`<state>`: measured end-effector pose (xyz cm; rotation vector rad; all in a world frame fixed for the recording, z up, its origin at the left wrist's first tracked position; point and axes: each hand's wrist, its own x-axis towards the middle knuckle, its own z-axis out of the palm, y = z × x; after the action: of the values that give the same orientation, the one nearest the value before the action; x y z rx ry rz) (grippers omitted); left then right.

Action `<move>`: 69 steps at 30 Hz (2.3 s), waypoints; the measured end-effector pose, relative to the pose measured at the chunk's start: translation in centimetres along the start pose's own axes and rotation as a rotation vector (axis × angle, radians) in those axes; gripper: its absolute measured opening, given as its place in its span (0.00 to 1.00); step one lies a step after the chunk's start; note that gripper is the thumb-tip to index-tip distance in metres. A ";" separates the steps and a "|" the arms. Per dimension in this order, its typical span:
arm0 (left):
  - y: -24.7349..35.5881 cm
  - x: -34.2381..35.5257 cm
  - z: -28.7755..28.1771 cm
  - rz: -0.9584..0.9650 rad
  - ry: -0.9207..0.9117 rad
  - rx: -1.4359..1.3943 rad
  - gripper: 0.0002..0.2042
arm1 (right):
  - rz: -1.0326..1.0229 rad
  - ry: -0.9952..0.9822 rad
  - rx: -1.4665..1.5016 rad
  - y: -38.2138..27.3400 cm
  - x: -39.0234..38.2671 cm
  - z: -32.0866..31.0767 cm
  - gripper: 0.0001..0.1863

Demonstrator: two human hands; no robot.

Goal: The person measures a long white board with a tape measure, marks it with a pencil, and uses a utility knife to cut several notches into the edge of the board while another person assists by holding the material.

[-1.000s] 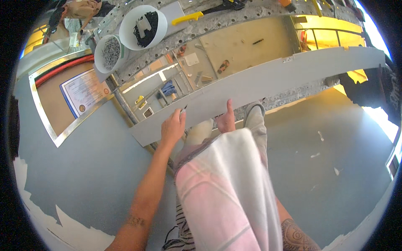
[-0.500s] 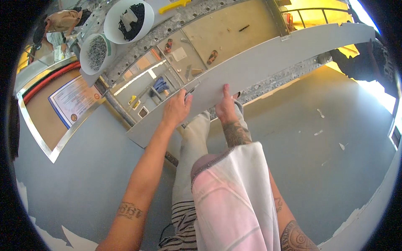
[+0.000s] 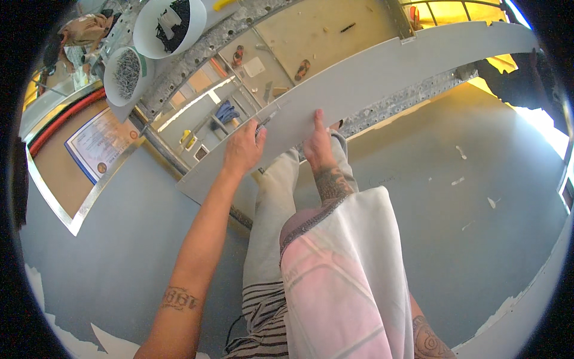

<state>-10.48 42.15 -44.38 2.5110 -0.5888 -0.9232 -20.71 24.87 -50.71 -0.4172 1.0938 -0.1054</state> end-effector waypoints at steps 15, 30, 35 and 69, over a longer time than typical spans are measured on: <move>3.6 1.1 -2.3 -0.124 -0.189 0.217 0.17 | 0.106 0.058 0.243 -0.5 1.4 0.9 0.34; 0.9 -0.2 -2.2 -0.106 -0.205 0.255 0.17 | 0.051 0.137 0.131 -0.2 1.1 1.5 0.34; -0.4 -0.9 -2.3 -0.115 -0.217 0.279 0.16 | 0.015 0.150 0.100 -0.3 0.7 2.1 0.34; -0.4 10.6 -2.2 -0.258 -0.834 -0.756 0.14 | 0.094 0.052 0.089 -2.5 -3.5 1.3 0.34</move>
<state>-1.55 37.58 -48.46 1.4825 -0.0706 -1.8786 -20.94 23.94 -46.29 -0.2846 1.1535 -0.0816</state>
